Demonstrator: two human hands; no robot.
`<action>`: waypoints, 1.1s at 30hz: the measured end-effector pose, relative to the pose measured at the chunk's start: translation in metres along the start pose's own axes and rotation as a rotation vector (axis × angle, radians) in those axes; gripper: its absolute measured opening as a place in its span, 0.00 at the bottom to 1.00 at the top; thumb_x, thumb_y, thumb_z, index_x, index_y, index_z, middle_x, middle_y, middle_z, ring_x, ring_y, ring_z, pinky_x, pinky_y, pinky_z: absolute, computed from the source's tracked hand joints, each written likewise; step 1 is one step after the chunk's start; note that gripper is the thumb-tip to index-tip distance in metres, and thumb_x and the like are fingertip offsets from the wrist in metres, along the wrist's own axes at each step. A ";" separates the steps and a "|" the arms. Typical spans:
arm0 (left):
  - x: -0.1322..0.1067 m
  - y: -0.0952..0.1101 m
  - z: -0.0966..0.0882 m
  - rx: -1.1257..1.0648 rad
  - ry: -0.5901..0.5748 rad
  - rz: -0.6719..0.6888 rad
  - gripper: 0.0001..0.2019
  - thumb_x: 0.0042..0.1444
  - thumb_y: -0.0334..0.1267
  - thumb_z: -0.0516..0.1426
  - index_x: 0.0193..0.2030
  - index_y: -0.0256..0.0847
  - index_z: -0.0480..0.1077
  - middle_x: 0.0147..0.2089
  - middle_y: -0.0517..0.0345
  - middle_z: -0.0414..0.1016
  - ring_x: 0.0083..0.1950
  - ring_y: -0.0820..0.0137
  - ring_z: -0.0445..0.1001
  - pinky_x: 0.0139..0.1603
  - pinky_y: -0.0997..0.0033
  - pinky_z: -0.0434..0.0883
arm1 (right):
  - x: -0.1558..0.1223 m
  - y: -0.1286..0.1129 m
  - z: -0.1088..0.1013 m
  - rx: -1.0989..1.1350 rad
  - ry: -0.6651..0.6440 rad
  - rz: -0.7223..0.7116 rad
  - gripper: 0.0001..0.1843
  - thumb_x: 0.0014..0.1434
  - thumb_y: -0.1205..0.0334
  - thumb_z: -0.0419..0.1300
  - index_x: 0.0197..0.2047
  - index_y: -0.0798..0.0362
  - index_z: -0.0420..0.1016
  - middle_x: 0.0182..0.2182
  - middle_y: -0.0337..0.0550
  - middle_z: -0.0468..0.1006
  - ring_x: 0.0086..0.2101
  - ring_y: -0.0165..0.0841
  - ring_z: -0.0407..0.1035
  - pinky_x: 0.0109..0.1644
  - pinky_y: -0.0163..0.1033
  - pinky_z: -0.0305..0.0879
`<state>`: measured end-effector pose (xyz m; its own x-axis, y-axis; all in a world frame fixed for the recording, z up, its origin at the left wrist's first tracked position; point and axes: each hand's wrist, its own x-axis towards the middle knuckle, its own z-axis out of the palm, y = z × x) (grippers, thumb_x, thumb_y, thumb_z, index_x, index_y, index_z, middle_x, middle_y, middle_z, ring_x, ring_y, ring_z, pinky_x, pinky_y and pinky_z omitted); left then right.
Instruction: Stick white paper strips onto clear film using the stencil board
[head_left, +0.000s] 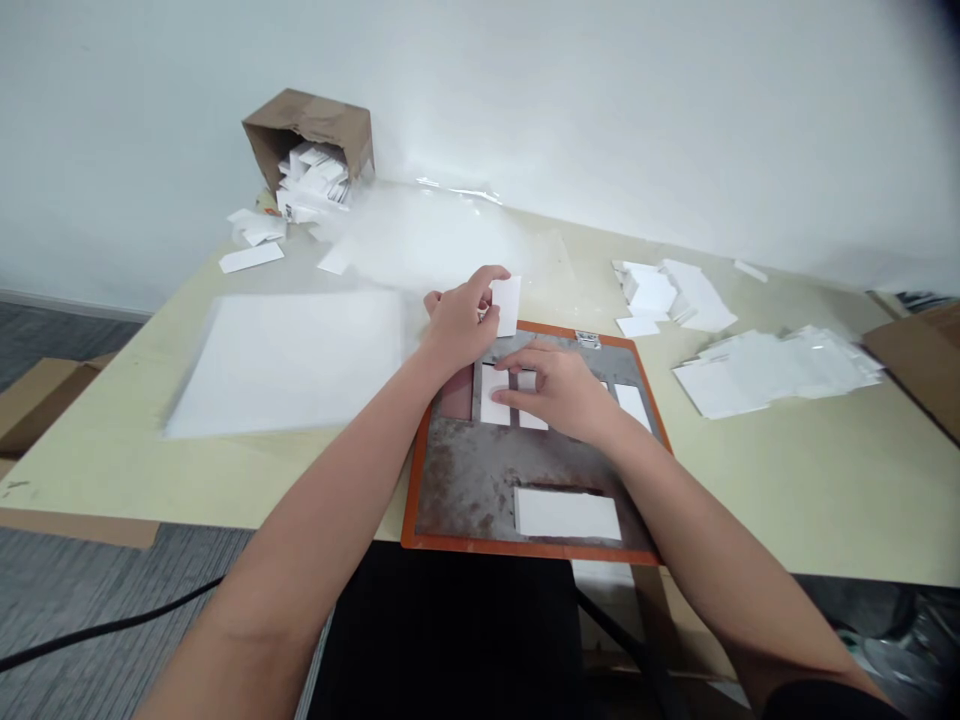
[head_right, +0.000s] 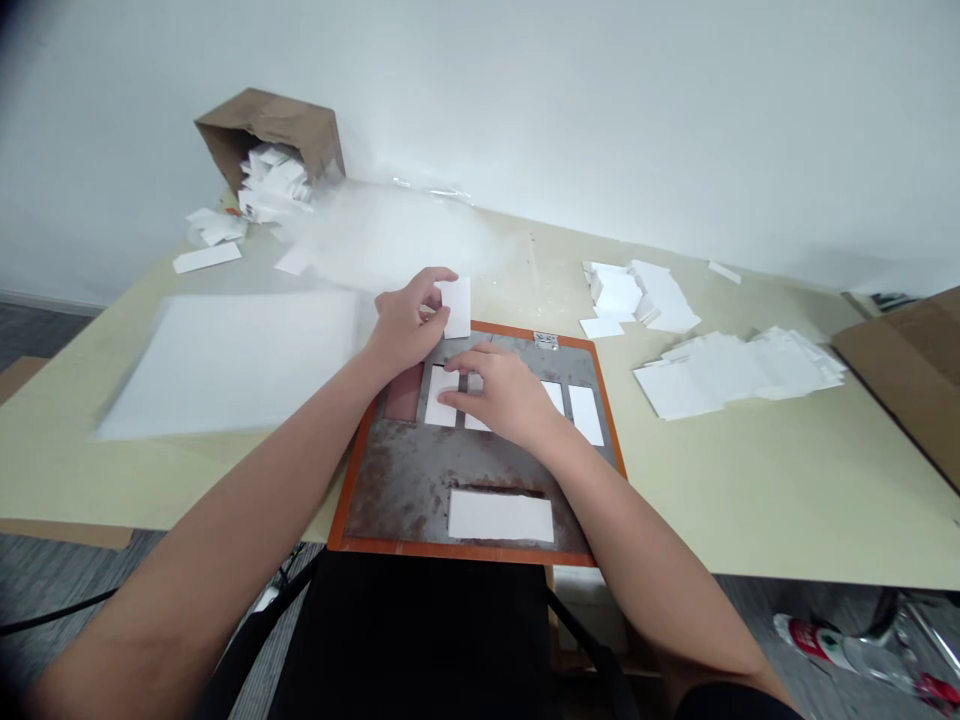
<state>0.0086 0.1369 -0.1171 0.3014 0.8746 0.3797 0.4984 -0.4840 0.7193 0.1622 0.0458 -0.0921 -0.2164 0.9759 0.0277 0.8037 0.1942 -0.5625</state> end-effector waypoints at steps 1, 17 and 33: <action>0.000 0.000 0.000 -0.001 0.005 0.003 0.21 0.57 0.27 0.51 0.56 0.47 0.67 0.34 0.64 0.72 0.38 0.71 0.75 0.59 0.51 0.58 | 0.000 0.001 0.001 -0.005 -0.002 -0.002 0.16 0.55 0.50 0.67 0.44 0.48 0.81 0.40 0.43 0.77 0.29 0.31 0.67 0.35 0.41 0.64; -0.002 0.001 -0.005 0.030 -0.072 0.277 0.23 0.49 0.25 0.52 0.52 0.47 0.68 0.45 0.62 0.78 0.45 0.68 0.77 0.58 0.57 0.59 | 0.003 0.005 -0.006 -0.306 0.448 -0.053 0.25 0.62 0.56 0.55 0.62 0.47 0.70 0.50 0.50 0.74 0.28 0.32 0.65 0.29 0.40 0.60; 0.004 -0.004 -0.002 -0.288 -0.020 0.082 0.12 0.57 0.32 0.52 0.45 0.46 0.72 0.35 0.62 0.73 0.40 0.71 0.74 0.43 0.70 0.72 | 0.001 0.006 -0.007 -0.135 0.521 -0.058 0.15 0.66 0.52 0.52 0.43 0.51 0.77 0.41 0.48 0.80 0.27 0.33 0.68 0.36 0.42 0.63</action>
<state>0.0064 0.1418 -0.1173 0.3485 0.8307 0.4341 0.2210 -0.5229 0.8233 0.1705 0.0487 -0.0894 0.0135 0.8765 0.4812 0.8703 0.2267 -0.4373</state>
